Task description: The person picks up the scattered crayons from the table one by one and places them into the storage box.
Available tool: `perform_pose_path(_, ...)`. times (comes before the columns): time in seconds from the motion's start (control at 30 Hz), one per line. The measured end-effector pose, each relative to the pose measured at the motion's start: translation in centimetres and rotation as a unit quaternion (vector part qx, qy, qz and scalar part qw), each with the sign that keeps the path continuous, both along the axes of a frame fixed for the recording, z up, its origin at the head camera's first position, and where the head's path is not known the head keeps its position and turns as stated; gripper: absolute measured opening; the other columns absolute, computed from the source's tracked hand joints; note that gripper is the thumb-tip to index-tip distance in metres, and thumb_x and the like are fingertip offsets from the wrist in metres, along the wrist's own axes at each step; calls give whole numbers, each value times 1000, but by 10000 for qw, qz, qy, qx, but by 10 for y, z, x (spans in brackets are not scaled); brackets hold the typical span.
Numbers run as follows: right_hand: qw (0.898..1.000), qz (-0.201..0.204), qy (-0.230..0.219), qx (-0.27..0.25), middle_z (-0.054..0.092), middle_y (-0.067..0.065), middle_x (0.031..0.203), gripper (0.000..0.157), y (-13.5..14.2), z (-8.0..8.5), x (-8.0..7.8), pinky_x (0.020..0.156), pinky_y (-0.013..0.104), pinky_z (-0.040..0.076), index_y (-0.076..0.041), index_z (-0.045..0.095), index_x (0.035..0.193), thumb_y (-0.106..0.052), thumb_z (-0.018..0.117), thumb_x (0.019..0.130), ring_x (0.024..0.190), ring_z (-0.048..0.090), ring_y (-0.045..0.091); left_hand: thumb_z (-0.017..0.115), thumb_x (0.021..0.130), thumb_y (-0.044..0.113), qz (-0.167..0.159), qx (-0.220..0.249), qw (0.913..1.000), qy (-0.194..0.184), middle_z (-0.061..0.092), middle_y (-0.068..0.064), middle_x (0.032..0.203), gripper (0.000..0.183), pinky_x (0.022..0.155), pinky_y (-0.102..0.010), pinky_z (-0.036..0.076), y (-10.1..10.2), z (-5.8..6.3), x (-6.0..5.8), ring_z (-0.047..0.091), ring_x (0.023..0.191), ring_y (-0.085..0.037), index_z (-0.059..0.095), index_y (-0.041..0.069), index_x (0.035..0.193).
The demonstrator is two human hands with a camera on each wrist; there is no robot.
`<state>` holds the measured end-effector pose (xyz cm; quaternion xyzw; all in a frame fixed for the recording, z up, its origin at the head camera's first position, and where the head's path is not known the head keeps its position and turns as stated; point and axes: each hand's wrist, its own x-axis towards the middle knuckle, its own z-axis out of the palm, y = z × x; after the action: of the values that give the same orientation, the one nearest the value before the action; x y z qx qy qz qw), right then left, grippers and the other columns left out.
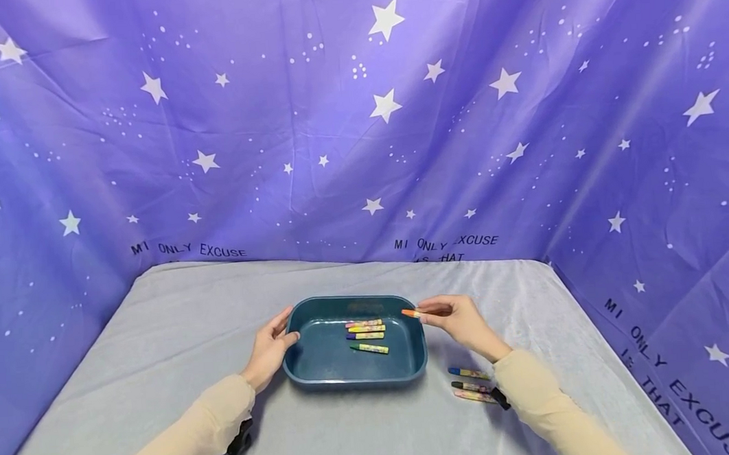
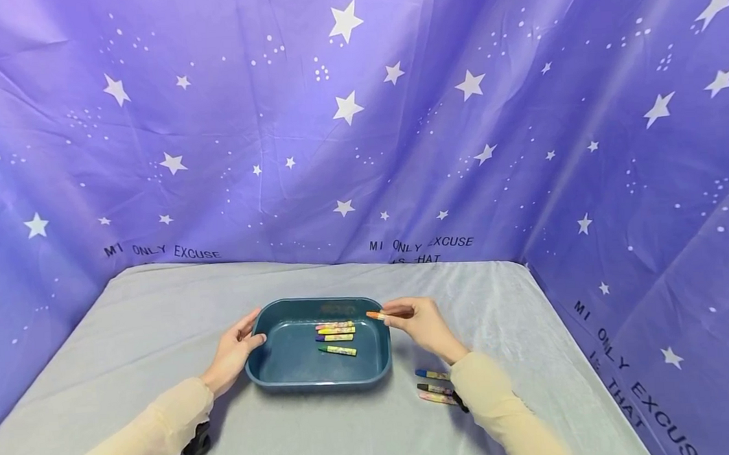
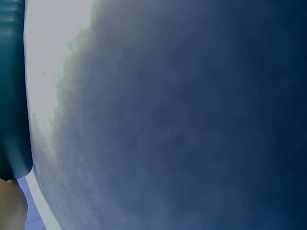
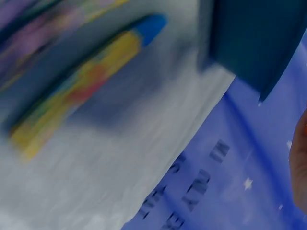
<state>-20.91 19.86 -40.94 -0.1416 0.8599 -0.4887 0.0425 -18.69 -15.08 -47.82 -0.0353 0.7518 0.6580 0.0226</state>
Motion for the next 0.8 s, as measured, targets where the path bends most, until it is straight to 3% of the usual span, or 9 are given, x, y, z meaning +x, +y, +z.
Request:
perform_pose_path(0.33,9996,255,-87,-8,69,7,99,24,-49,-12,-6,71,26,54,-9,69,104,-11,67,80,87,65,15,52,86,2,7,32,10000,5,37,-15,142,61,105,-37,33,-1,0,0,35,131,-24,31,10,142)
perform_pose_path(0.53,9986,506,-84,-104,70,9,96,25,-64,-19,-9,71,26,54,-5,68,104,-12,67,80,86,66,16,53,85,3,-3,84,10000,24,37,-15,142,61,104,-36,34,-1,0,-3,36,131,-23,31,10,142)
perform_pose_path(0.8,9985,539,-128,-8,70,10,94,25,-79,-31,-10,69,30,55,-2,68,102,-11,68,79,81,66,14,53,85,2,-34,117,9999,19,38,-16,142,61,105,-35,33,-2,-2,-1,36,130,-24,31,11,142)
